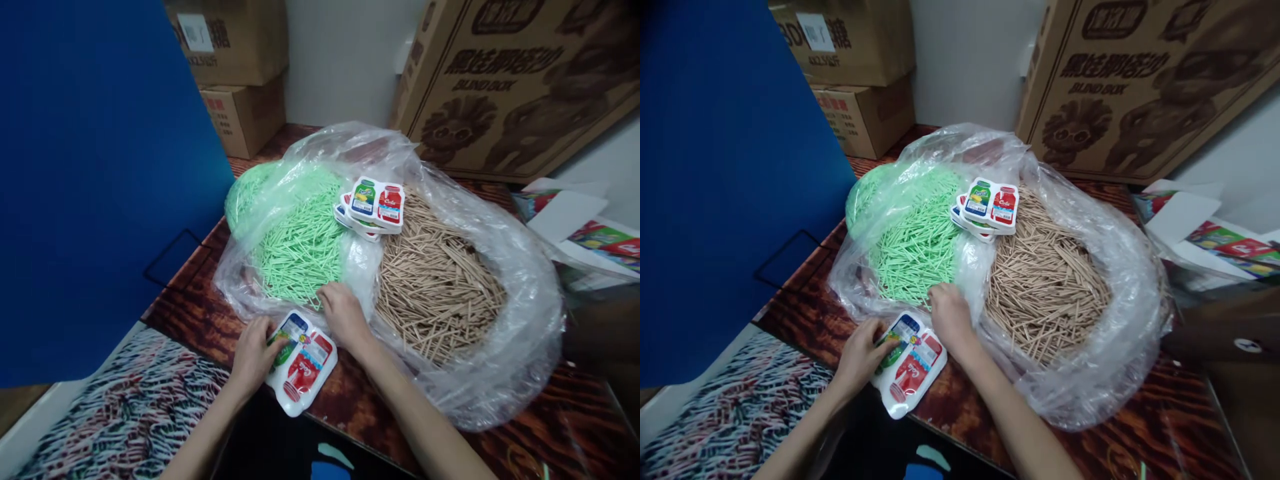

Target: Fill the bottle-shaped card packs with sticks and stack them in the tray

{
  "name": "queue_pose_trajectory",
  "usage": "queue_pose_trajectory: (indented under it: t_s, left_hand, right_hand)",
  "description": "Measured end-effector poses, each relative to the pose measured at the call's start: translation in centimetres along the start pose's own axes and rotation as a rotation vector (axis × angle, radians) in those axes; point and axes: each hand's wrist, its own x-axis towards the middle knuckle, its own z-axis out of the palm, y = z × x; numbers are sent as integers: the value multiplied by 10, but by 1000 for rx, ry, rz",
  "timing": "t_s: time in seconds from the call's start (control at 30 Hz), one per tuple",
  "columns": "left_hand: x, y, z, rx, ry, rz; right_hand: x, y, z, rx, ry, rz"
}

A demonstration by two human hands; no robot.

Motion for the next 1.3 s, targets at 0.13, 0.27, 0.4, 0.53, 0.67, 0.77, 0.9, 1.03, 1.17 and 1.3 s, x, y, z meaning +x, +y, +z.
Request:
queue_pose_trajectory:
  t_s: [0.13, 0.27, 0.4, 0.53, 0.67, 0.77, 0.9, 1.03, 1.17, 1.3]
  left_hand:
    - [6, -8, -5, -133, -37, 77]
    - [9, -14, -4, -137, -10, 191]
    - [8, -20, 1, -170, 73, 246]
    - [4, -23, 0, -175, 149, 299]
    - [1, -21, -10, -169, 196, 338]
    - [-3, -17, -19, -152, 234, 349]
    - [-13, -1, -18, -153, 265, 358]
    - [-29, 32, 4, -185, 95, 529]
    - [-35, 54, 29, -205, -227, 726]
    - [-28, 46, 31, -238, -332, 672]
  right_hand:
    - [25, -7, 13, -499, -51, -121]
    - [29, -18, 20, -682, -90, -297]
    - [32, -18, 27, -737, -107, -367]
    - [35, -14, 30, -725, -122, -338]
    - [36, -14, 20, -648, -176, -270]
    - [38, -10, 10, -505, -172, -172]
    - [50, 0, 0, -24, -140, 44]
    - [66, 4, -4, 236, -120, 123]
    - [72, 1, -2, 573, -129, 182]
    - [68, 0, -3, 901, -178, 248]
